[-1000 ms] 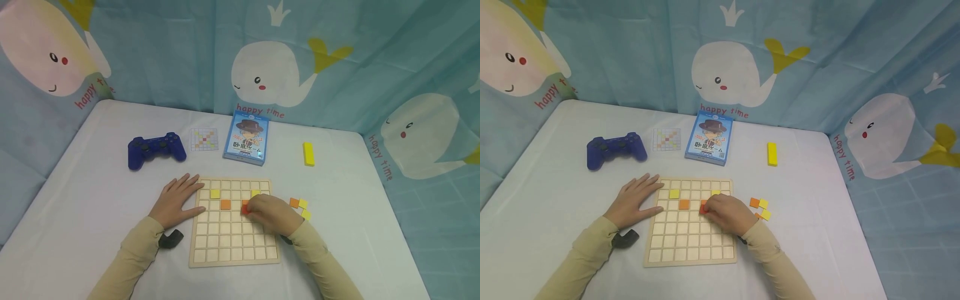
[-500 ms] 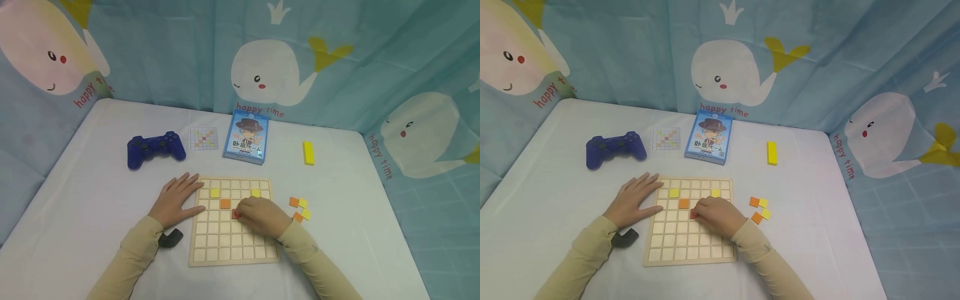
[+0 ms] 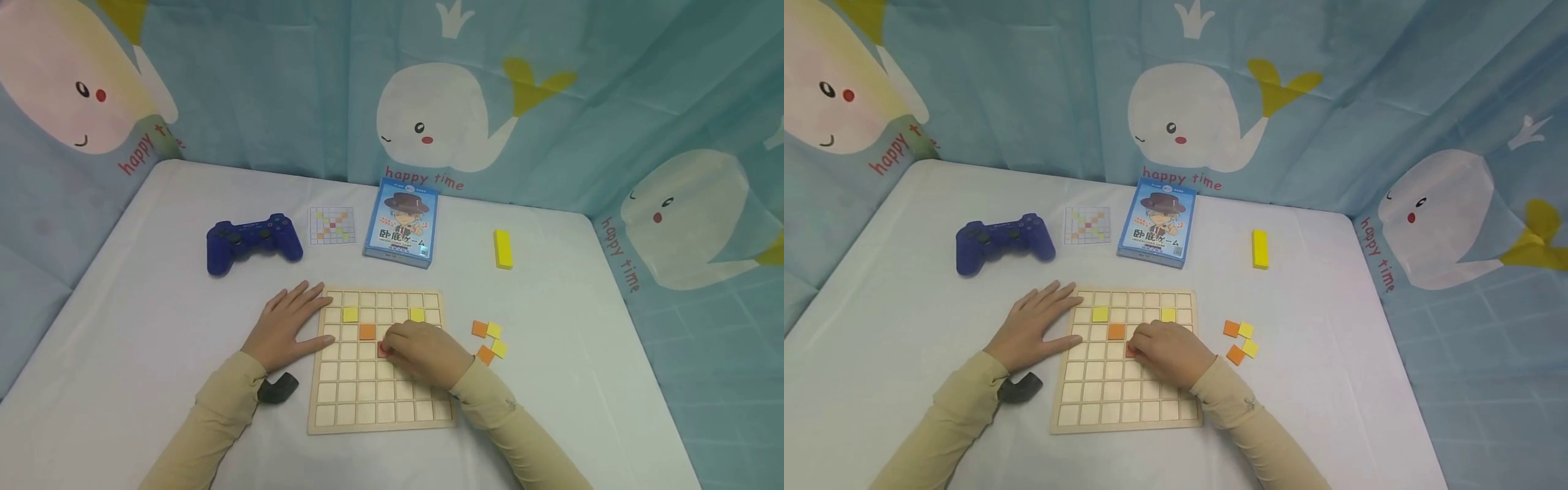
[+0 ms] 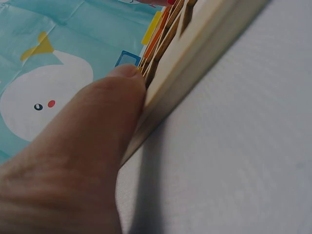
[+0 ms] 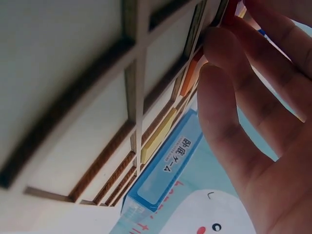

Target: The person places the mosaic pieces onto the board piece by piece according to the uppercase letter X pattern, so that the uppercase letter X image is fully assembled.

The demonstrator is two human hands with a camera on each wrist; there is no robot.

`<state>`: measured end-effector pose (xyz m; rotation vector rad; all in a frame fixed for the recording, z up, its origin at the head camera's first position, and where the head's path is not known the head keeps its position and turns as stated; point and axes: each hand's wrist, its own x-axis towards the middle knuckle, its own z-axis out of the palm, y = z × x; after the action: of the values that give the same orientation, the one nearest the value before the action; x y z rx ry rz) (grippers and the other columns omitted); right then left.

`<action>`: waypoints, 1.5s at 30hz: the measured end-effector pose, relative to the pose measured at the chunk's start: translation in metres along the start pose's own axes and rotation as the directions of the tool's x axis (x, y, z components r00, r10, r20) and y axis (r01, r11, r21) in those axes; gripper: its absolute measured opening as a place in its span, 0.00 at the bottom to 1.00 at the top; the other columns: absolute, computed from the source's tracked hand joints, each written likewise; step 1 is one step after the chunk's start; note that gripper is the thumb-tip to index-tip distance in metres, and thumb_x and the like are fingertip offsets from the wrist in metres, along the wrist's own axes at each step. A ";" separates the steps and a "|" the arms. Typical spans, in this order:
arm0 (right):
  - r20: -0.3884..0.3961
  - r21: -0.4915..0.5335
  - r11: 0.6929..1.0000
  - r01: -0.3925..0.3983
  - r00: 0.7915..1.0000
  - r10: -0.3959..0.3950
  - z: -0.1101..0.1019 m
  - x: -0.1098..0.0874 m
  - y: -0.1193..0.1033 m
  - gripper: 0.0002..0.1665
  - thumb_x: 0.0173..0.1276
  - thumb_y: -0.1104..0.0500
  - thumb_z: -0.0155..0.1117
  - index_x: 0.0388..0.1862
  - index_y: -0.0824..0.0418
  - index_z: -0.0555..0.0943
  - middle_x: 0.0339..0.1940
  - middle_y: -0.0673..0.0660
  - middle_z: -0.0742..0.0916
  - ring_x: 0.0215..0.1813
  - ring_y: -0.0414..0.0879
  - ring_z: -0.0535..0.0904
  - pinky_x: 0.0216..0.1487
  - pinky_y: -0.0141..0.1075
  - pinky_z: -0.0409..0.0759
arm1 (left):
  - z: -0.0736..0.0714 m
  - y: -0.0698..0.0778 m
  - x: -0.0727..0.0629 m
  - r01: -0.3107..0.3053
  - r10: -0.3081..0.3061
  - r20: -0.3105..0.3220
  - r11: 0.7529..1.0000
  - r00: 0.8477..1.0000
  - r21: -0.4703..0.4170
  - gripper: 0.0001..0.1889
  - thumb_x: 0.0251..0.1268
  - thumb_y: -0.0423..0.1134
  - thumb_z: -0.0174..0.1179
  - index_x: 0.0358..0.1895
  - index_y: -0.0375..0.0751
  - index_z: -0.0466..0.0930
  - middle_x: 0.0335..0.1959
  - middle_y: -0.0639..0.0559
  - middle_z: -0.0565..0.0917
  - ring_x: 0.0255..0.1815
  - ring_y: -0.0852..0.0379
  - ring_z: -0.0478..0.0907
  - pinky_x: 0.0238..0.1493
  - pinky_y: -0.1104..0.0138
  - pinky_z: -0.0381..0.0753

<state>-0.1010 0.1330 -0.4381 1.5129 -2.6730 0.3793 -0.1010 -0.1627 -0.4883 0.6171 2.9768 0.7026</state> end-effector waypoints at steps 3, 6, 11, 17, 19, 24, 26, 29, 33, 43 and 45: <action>0.003 -0.001 1.000 0.002 1.000 -0.002 0.001 0.001 0.000 0.05 0.64 0.58 0.67 0.39 0.52 0.82 0.40 0.43 0.83 0.42 0.37 0.80 0.44 0.27 0.80 | 0.000 0.000 0.000 -0.004 0.004 -0.007 1.000 1.000 0.000 0.39 0.57 0.68 0.57 0.69 0.52 0.66 0.75 0.51 0.60 0.77 0.47 0.49 0.75 0.47 0.44; 0.010 0.009 1.000 -0.002 1.000 0.001 0.001 0.001 -0.001 0.06 0.64 0.58 0.67 0.39 0.52 0.82 0.40 0.43 0.83 0.42 0.37 0.79 0.44 0.26 0.80 | 0.001 0.000 0.000 -0.009 0.009 -0.019 1.000 1.000 0.001 0.39 0.57 0.67 0.57 0.69 0.52 0.67 0.75 0.51 0.61 0.77 0.46 0.50 0.75 0.47 0.45; 0.013 0.029 1.000 -0.001 1.000 0.001 0.000 0.003 -0.003 0.05 0.64 0.58 0.67 0.38 0.51 0.82 0.39 0.42 0.83 0.41 0.36 0.79 0.45 0.26 0.79 | 0.002 0.000 0.000 -0.017 0.017 -0.035 1.000 0.999 -0.001 0.39 0.56 0.67 0.58 0.68 0.51 0.68 0.74 0.50 0.62 0.76 0.46 0.51 0.75 0.47 0.46; 0.014 0.020 1.000 0.005 1.000 -0.006 0.001 0.004 -0.004 0.05 0.63 0.59 0.67 0.37 0.51 0.82 0.39 0.42 0.83 0.41 0.36 0.79 0.45 0.26 0.79 | 0.002 0.000 0.000 -0.013 0.013 -0.033 1.000 0.999 0.004 0.39 0.56 0.67 0.58 0.68 0.51 0.68 0.74 0.51 0.62 0.76 0.46 0.51 0.75 0.47 0.47; 0.014 0.018 1.000 0.000 1.000 0.000 0.000 0.003 -0.004 0.05 0.64 0.58 0.67 0.39 0.51 0.82 0.39 0.43 0.83 0.42 0.36 0.79 0.46 0.27 0.80 | 0.002 0.000 0.000 -0.015 0.016 -0.036 1.000 0.999 0.009 0.39 0.56 0.68 0.58 0.68 0.51 0.68 0.74 0.51 0.62 0.76 0.46 0.51 0.75 0.47 0.47; 0.004 0.039 0.998 -0.052 0.999 0.052 -0.013 -0.010 0.008 0.09 0.63 0.59 0.67 0.42 0.54 0.81 0.40 0.46 0.83 0.43 0.39 0.80 0.46 0.30 0.81 | 0.003 0.000 -0.001 -0.024 0.024 -0.057 1.000 0.998 0.000 0.38 0.56 0.67 0.59 0.68 0.50 0.69 0.74 0.50 0.63 0.76 0.45 0.52 0.74 0.47 0.48; -0.001 0.046 0.994 -0.099 0.995 0.099 -0.022 -0.020 0.016 0.10 0.62 0.60 0.68 0.42 0.56 0.81 0.40 0.47 0.83 0.44 0.41 0.80 0.47 0.32 0.82 | 0.003 0.001 -0.001 -0.027 0.027 -0.062 1.000 0.998 -0.005 0.38 0.56 0.66 0.59 0.68 0.50 0.69 0.73 0.49 0.63 0.76 0.45 0.53 0.74 0.47 0.48; -0.007 0.036 0.980 -0.196 0.981 0.196 -0.036 -0.039 0.030 0.12 0.61 0.60 0.70 0.43 0.57 0.81 0.42 0.49 0.84 0.46 0.43 0.81 0.48 0.35 0.82 | 0.003 0.001 -0.001 -0.028 0.028 -0.063 1.000 0.998 0.002 0.38 0.56 0.67 0.59 0.68 0.50 0.69 0.73 0.49 0.64 0.76 0.45 0.53 0.74 0.47 0.48; -0.003 0.006 0.934 -0.357 0.934 0.357 -0.046 -0.068 0.047 0.13 0.60 0.61 0.70 0.45 0.56 0.81 0.44 0.48 0.84 0.45 0.42 0.81 0.47 0.36 0.83 | 0.002 0.001 -0.001 -0.017 0.018 -0.041 1.000 0.999 0.006 0.39 0.56 0.67 0.58 0.68 0.51 0.68 0.74 0.50 0.63 0.76 0.45 0.52 0.74 0.47 0.47; 0.018 0.036 0.855 -0.517 0.856 0.517 -0.038 -0.115 0.071 0.17 0.55 0.62 0.74 0.44 0.61 0.81 0.43 0.53 0.84 0.47 0.47 0.81 0.49 0.42 0.82 | 0.001 0.002 -0.002 -0.015 0.015 -0.038 1.000 0.999 0.001 0.39 0.56 0.66 0.59 0.68 0.51 0.68 0.74 0.50 0.62 0.76 0.45 0.52 0.75 0.47 0.46; 0.015 0.037 0.850 -0.525 0.851 0.525 -0.036 -0.118 0.073 0.17 0.56 0.61 0.74 0.44 0.61 0.81 0.43 0.53 0.84 0.47 0.47 0.81 0.50 0.42 0.82 | 0.001 0.001 -0.001 -0.012 0.012 -0.036 1.000 0.999 -0.001 0.39 0.56 0.66 0.59 0.69 0.51 0.67 0.74 0.50 0.62 0.76 0.45 0.51 0.75 0.47 0.46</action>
<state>-0.1045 0.2763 -0.4357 0.7488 -3.0651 0.4478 -0.0991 -0.1618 -0.4886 0.6293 3.0076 0.7238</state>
